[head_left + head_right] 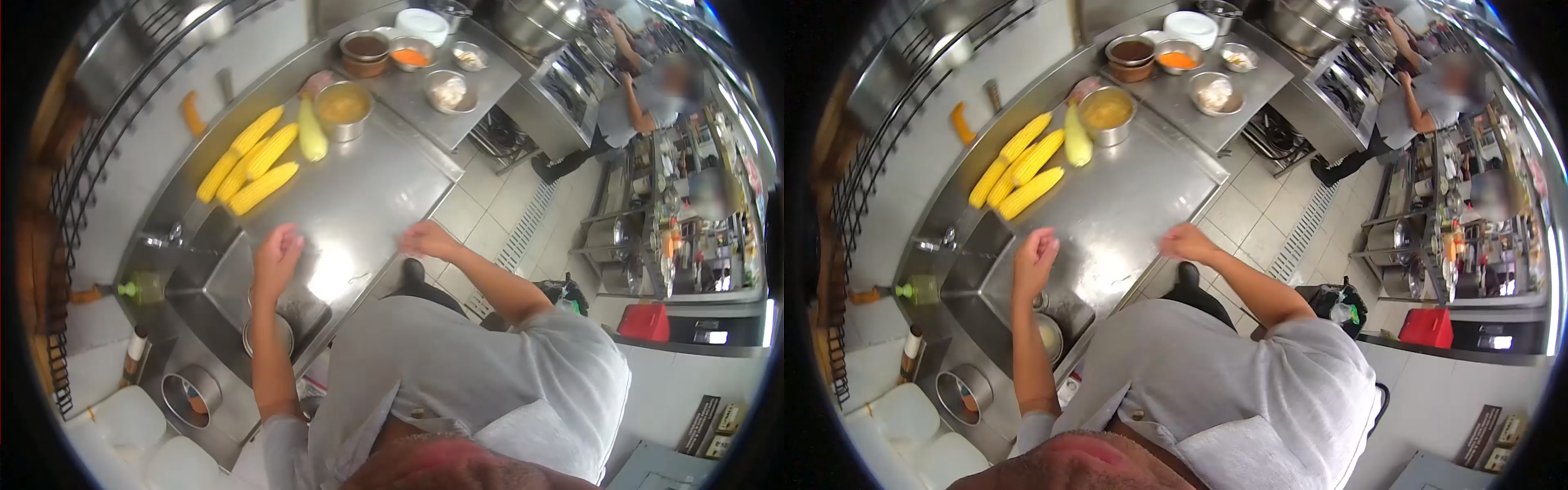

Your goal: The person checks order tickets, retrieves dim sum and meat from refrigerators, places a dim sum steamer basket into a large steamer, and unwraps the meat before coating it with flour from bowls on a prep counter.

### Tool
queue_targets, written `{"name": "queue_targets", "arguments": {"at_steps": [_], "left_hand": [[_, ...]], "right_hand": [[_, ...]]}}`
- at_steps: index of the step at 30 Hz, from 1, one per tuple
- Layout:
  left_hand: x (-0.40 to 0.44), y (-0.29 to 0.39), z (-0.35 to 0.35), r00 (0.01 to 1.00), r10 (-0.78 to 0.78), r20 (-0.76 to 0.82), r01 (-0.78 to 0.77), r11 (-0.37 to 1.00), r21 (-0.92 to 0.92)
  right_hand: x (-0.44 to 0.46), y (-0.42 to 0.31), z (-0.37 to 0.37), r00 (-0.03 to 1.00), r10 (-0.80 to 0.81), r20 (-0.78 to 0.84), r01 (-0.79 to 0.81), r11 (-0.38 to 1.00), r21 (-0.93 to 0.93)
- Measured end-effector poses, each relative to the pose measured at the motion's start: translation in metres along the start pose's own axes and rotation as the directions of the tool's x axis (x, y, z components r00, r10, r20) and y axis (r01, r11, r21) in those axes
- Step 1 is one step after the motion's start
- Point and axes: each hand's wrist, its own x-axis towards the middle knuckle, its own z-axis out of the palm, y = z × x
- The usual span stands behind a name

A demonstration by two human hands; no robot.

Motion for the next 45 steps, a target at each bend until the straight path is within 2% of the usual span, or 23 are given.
{"name": "queue_targets", "arguments": {"at_steps": [1,3,4,5,6,7,8,11,12,15,18,21,24,27,28,31,34,35,38,40,41,42,45], "left_hand": [[0.022,0.022,0.023,0.999,0.042,0.025,-0.042,0.999,0.007],[0.071,0.068,0.077,0.989,0.135,0.064,-0.136,0.991,0.011],[0.095,0.087,0.105,0.982,0.170,0.078,-0.172,0.985,0.025],[0.116,0.104,0.134,0.977,0.192,0.089,-0.196,0.980,0.040],[0.143,0.122,0.162,0.971,0.220,0.092,-0.226,0.973,0.054],[0.166,0.139,0.190,0.963,0.251,0.102,-0.261,0.961,0.096],[0.187,0.154,0.215,0.954,0.276,0.118,-0.291,0.946,0.140],[0.248,0.181,0.274,0.943,0.294,0.155,-0.326,0.911,0.252],[0.264,0.185,0.291,0.944,0.291,0.154,-0.325,0.903,0.281],[0.304,0.192,0.325,0.952,0.280,0.126,-0.306,0.896,0.323],[0.333,0.204,0.344,0.952,0.282,0.121,-0.306,0.853,0.423],[0.361,0.201,0.359,0.962,0.251,0.111,-0.275,0.869,0.412],[0.391,0.183,0.381,0.941,0.324,0.097,-0.329,0.807,0.490],[0.404,0.188,0.394,0.987,0.131,0.097,-0.163,0.813,0.559],[0.408,0.190,0.396,0.987,0.114,0.111,-0.157,0.823,0.546],[0.422,0.190,0.403,0.995,0.000,0.096,-0.050,0.855,0.516],[0.433,0.195,0.410,1.000,0.019,-0.020,-0.007,0.884,0.468],[0.427,0.201,0.414,0.999,0.005,-0.037,0.012,0.888,0.459],[0.438,0.206,0.417,0.994,-0.110,-0.027,0.107,0.826,0.553],[0.442,0.206,0.424,0.981,-0.189,-0.033,0.173,0.799,0.576],[0.440,0.203,0.427,0.985,-0.165,-0.055,0.169,0.825,0.540],[0.438,0.201,0.428,0.987,-0.138,-0.080,0.159,0.848,0.505],[0.435,0.195,0.425,0.985,-0.095,-0.145,0.150,0.886,0.440]], "right_hand": [[-0.008,0.040,-0.037,0.994,0.090,-0.054,-0.082,0.986,0.148],[-0.004,0.172,-0.108,0.970,-0.087,-0.226,0.035,0.973,-0.226],[-0.024,0.200,-0.135,0.950,-0.195,-0.242,0.041,0.851,-0.524],[-0.036,0.222,-0.157,0.931,-0.295,-0.215,0.025,0.640,-0.768],[-0.042,0.218,-0.182,0.945,-0.087,-0.317,-0.072,0.886,-0.458],[-0.059,0.202,-0.201,0.935,0.164,-0.314,-0.193,0.979,-0.065],[-0.062,0.204,-0.223,0.919,0.221,-0.325,-0.223,0.974,0.032],[-0.039,0.230,-0.292,0.902,-0.131,-0.412,-0.047,0.918,-0.394],[-0.026,0.225,-0.316,0.898,-0.139,-0.418,-0.029,0.928,-0.372],[0.020,0.160,-0.375,0.878,-0.171,-0.447,0.024,0.949,-0.315],[0.080,0.084,-0.427,0.821,-0.348,-0.452,0.140,0.891,-0.431],[0.125,0.004,-0.470,0.775,-0.479,-0.413,0.239,0.826,-0.510],[0.173,-0.065,-0.514,0.712,-0.560,-0.424,0.232,0.757,-0.611],[0.231,-0.126,-0.558,0.663,-0.643,-0.384,0.310,0.702,-0.640],[0.255,-0.141,-0.573,0.639,-0.672,-0.376,0.317,0.675,-0.666],[0.333,-0.192,-0.619,0.658,-0.669,-0.345,0.318,0.663,-0.678],[0.399,-0.255,-0.651,0.695,-0.641,-0.326,0.345,0.694,-0.632],[0.417,-0.260,-0.657,0.711,-0.624,-0.325,0.360,0.719,-0.595],[0.482,-0.279,-0.666,0.594,-0.783,-0.184,0.541,0.559,-0.628],[0.510,-0.293,-0.674,0.716,-0.698,0.008,0.448,0.450,-0.773],[0.518,-0.297,-0.677,0.771,-0.629,0.095,0.407,0.374,-0.833],[0.524,-0.300,-0.678,0.772,-0.633,0.056,0.368,0.374,-0.851],[0.529,-0.290,-0.676,0.649,-0.740,-0.175,0.374,0.511,-0.774]]}}
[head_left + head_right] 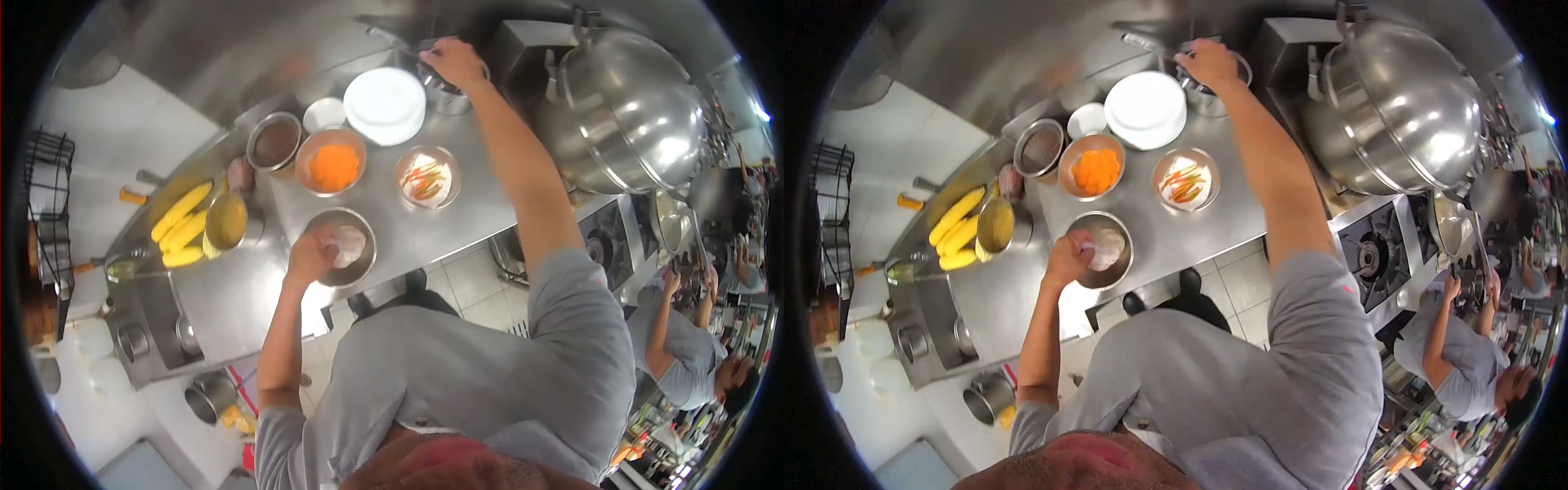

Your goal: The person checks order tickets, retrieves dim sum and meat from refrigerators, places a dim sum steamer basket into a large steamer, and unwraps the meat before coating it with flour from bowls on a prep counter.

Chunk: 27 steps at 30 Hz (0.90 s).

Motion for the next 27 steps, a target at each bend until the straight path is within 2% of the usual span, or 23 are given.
{"name": "queue_targets", "arguments": {"at_steps": [2,3,5,6,7,8,9,10,11,12,13,14,15,16,17,18,20,21,22,23,25,26,27], "left_hand": [[-0.010,0.011,-0.012,0.996,-0.079,0.042,0.079,0.997,0.012],[-0.014,0.015,-0.013,0.990,-0.144,0.007,0.144,0.989,-0.025],[-0.019,0.024,-0.016,0.986,-0.166,-0.005,0.166,0.986,-0.017],[-0.012,0.027,-0.014,0.990,-0.121,-0.066,0.119,0.992,-0.031],[0.002,0.024,-0.002,0.996,-0.038,-0.075,0.037,0.999,-0.007],[-0.002,0.006,0.007,0.997,0.029,-0.077,-0.029,1.000,0.012],[0.005,-0.007,0.009,0.989,0.143,-0.027,-0.141,0.989,0.052],[0.012,-0.019,0.011,0.989,0.129,0.070,-0.133,0.989,0.057],[0.018,-0.016,0.004,0.973,0.112,0.200,-0.121,0.992,0.033],[0.021,-0.030,0.008,0.968,0.181,0.176,-0.194,0.979,0.059],[0.023,-0.026,0.005,0.963,0.196,0.187,-0.204,0.979,0.025],[0.025,-0.030,0.004,0.961,0.181,0.207,-0.202,0.976,0.085],[0.023,-0.014,-0.004,0.948,0.191,0.253,-0.200,0.980,0.010],[0.023,-0.001,-0.009,0.906,0.291,0.307,-0.292,0.955,-0.043],[0.021,0.024,-0.011,0.894,0.243,0.377,-0.225,0.970,-0.092],[0.016,0.048,-0.008,0.846,0.349,0.403,-0.321,0.937,-0.138],[0.006,0.094,-0.003,0.724,0.543,0.426,-0.490,0.839,-0.236],[-0.003,0.120,0.005,0.706,0.543,0.454,-0.460,0.840,-0.288],[-0.011,0.146,0.016,0.650,0.596,0.471,-0.492,0.803,-0.337],[-0.019,0.173,0.029,0.595,0.644,0.481,-0.516,0.765,-0.385],[-0.031,0.220,0.066,0.471,0.730,0.496,-0.556,0.682,-0.475],[-0.042,0.245,0.086,0.394,0.775,0.493,-0.588,0.625,-0.513],[-0.057,0.274,0.106,0.318,0.814,0.486,-0.614,0.567,-0.548]], "right_hand": [[-0.049,-0.018,-0.019,0.982,-0.077,-0.173,0.114,0.969,0.218],[-0.091,-0.037,-0.040,0.998,-0.051,-0.036,0.061,0.919,0.390],[-0.180,-0.046,-0.025,0.952,-0.077,0.296,-0.086,0.861,0.501],[-0.225,-0.050,-0.006,0.951,-0.270,0.152,0.171,0.868,0.467],[-0.268,-0.049,0.046,0.836,-0.282,0.471,-0.044,0.821,0.570],[-0.312,-0.046,0.097,0.587,-0.256,0.768,-0.321,0.797,0.511],[-0.354,-0.043,0.147,0.296,-0.202,0.934,-0.481,0.813,0.328],[-0.375,-0.061,0.136,0.687,-0.230,0.689,-0.345,0.731,0.588],[-0.388,-0.070,0.161,0.713,-0.235,0.660,-0.439,0.583,0.683],[-0.388,-0.081,0.148,0.843,-0.273,0.464,-0.098,0.770,0.631],[-0.381,-0.086,0.161,0.793,-0.524,0.311,0.351,0.810,0.470],[-0.383,-0.101,0.106,0.834,-0.187,0.519,-0.163,0.816,0.555],[-0.382,-0.124,0.043,0.697,0.077,0.712,-0.614,0.576,0.539],[-0.387,-0.121,0.043,0.729,0.114,0.676,-0.592,0.601,0.537],[-0.398,-0.117,0.033,0.732,0.178,0.658,-0.638,0.519,0.569],[-0.414,-0.109,0.024,0.727,0.241,0.643,-0.673,0.436,0.598],[-0.454,-0.087,-0.004,0.755,0.362,0.548,-0.656,0.422,0.625],[-0.478,-0.080,-0.021,0.767,0.408,0.495,-0.639,0.420,0.645],[-0.504,-0.071,-0.049,0.722,0.502,0.476,-0.679,0.381,0.627],[-0.536,-0.051,-0.056,0.761,0.541,0.358,-0.621,0.448,0.643],[-0.598,-0.023,-0.086,0.714,0.654,0.251,-0.619,0.421,0.663],[-0.635,-0.010,-0.091,0.722,0.692,0.001,-0.606,0.633,0.482],[-0.674,0.005,-0.097,0.724,0.646,-0.242,-0.602,0.763,0.234]]}}
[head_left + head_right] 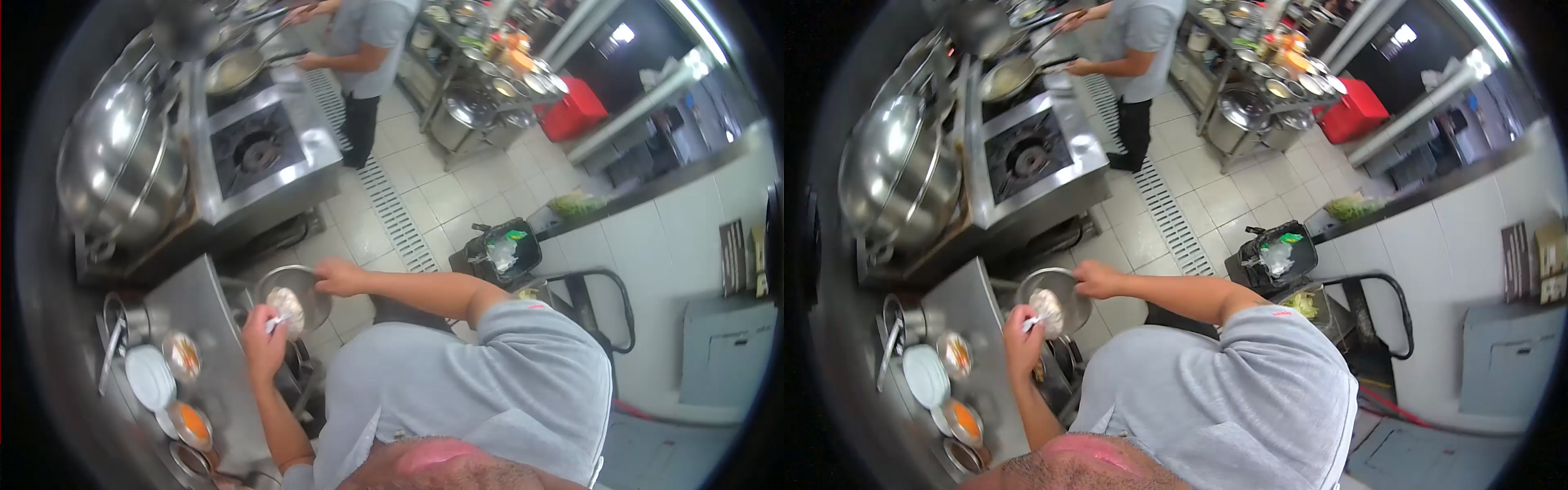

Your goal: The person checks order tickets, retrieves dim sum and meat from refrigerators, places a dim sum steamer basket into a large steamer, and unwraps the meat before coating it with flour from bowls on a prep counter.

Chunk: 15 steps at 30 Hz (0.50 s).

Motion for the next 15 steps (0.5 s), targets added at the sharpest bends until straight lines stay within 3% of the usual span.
{"name": "queue_targets", "arguments": {"at_steps": [2,4,6,10,15], "left_hand": [[0.053,0.031,0.043,0.989,0.121,0.083,-0.119,0.992,-0.029],[0.105,0.060,0.093,0.965,0.212,0.157,-0.201,0.976,-0.082],[0.153,0.092,0.144,0.929,0.258,0.265,-0.232,0.965,-0.125],[0.242,0.143,0.257,0.797,0.375,0.473,-0.324,0.927,-0.188],[0.321,0.220,0.371,0.611,0.520,0.597,-0.464,0.846,-0.262]], "right_hand": [[-0.040,0.053,-0.056,0.973,0.195,-0.121,-0.202,0.978,-0.053],[-0.088,0.091,-0.113,0.892,0.123,-0.436,-0.198,0.971,-0.132],[-0.140,0.146,-0.157,0.768,0.156,-0.621,-0.336,0.924,-0.183],[-0.252,0.224,-0.233,0.574,0.320,-0.754,-0.661,0.725,-0.195],[-0.328,0.261,-0.311,0.278,0.396,-0.875,-0.837,0.547,-0.018]]}}
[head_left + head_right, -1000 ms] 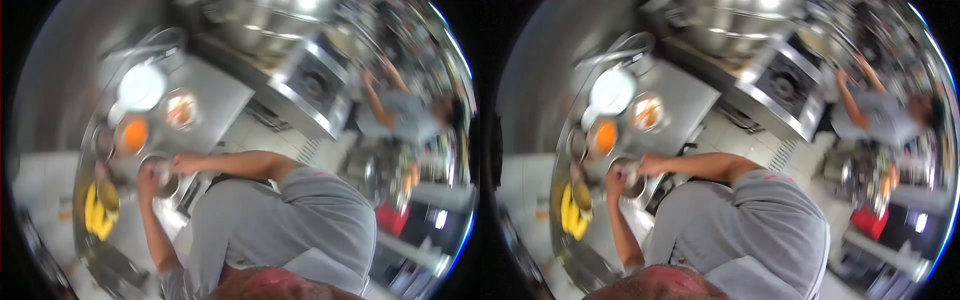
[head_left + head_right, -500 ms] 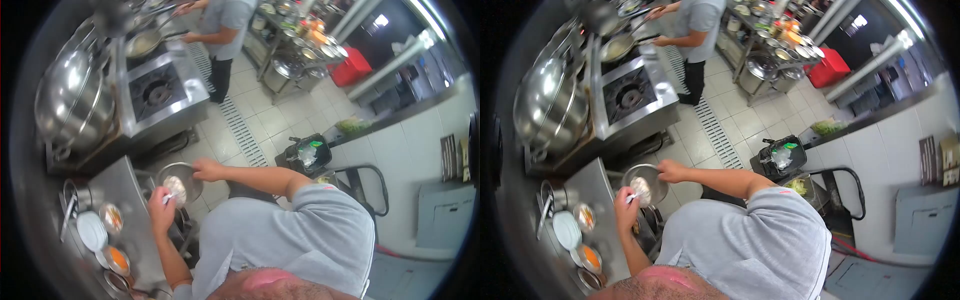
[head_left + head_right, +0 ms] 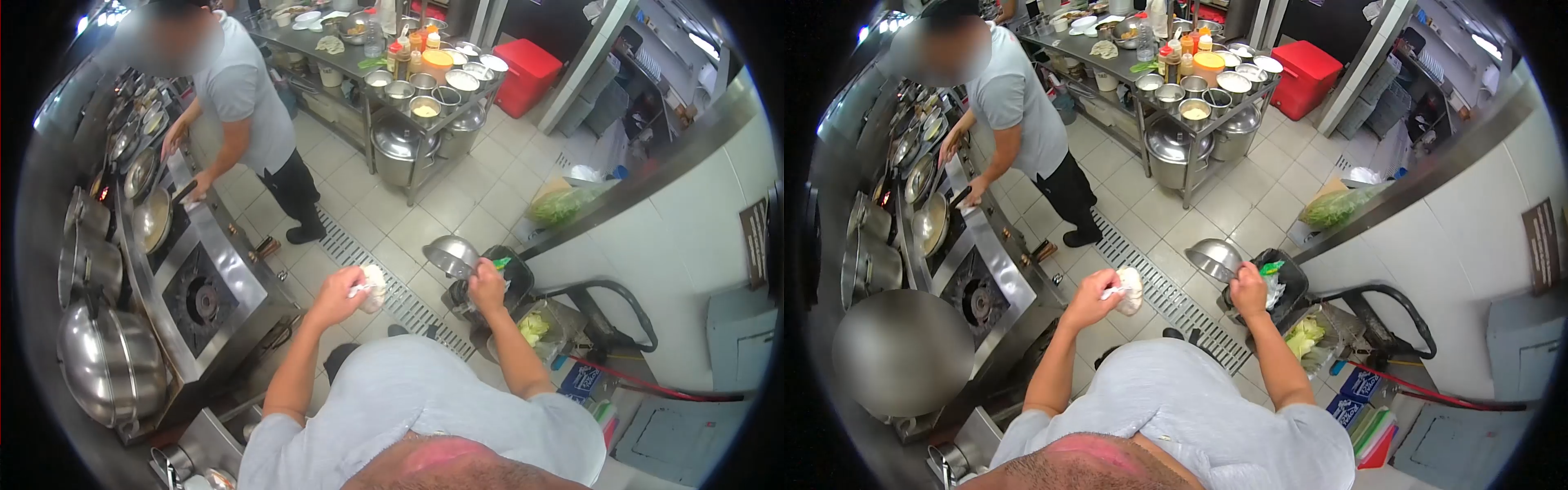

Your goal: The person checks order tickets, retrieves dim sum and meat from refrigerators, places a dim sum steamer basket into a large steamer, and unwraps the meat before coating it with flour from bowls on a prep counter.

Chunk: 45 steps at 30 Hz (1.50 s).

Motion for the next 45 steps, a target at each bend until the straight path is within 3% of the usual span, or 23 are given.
{"name": "queue_targets", "arguments": {"at_steps": [2,5,6,8,13,19,26,32,39,42,45], "left_hand": [[0.059,-0.003,0.003,0.997,0.035,0.071,-0.033,0.999,-0.022],[0.137,-0.015,0.017,0.986,0.100,0.131,-0.094,0.994,-0.056],[0.163,-0.017,0.021,0.981,0.114,0.159,-0.104,0.992,-0.071],[0.214,-0.025,0.031,0.968,0.125,0.217,-0.117,0.992,-0.048],[0.348,-0.018,0.052,0.904,0.317,0.286,-0.291,0.948,-0.131],[0.508,0.015,0.109,0.811,0.439,0.388,-0.398,0.899,-0.184],[0.678,0.042,0.193,0.781,0.421,0.461,-0.406,0.904,-0.136],[0.821,0.075,0.229,0.832,0.359,0.423,-0.399,0.917,0.007],[0.995,0.068,0.260,0.896,0.291,0.337,-0.333,0.940,0.075],[1.065,0.059,0.287,0.915,0.241,0.324,-0.264,0.964,0.031],[1.145,0.063,0.308,0.933,0.227,0.280,-0.249,0.967,0.047]], "right_hand": [[0.031,0.019,0.002,0.992,0.063,-0.106,-0.061,0.998,0.020],[0.063,0.058,0.018,0.957,0.288,0.031,-0.283,0.953,-0.110],[0.078,0.065,0.028,0.888,0.450,0.097,-0.458,0.885,0.090],[0.098,0.064,0.038,0.666,0.672,0.324,-0.740,0.538,0.404],[0.170,0.059,0.049,0.554,0.714,0.429,-0.801,0.318,0.507],[0.264,0.116,0.056,0.510,0.723,0.467,-0.790,0.178,0.587],[0.420,0.249,0.045,0.584,0.647,0.490,-0.726,0.146,0.672],[0.568,0.341,0.012,0.640,0.540,0.546,-0.740,0.243,0.627],[0.727,0.453,0.030,0.688,0.445,0.573,-0.719,0.311,0.622],[0.799,0.481,0.008,0.670,0.478,0.568,-0.741,0.472,0.477],[0.850,0.535,0.006,0.689,0.421,0.590,-0.725,0.411,0.553]]}}
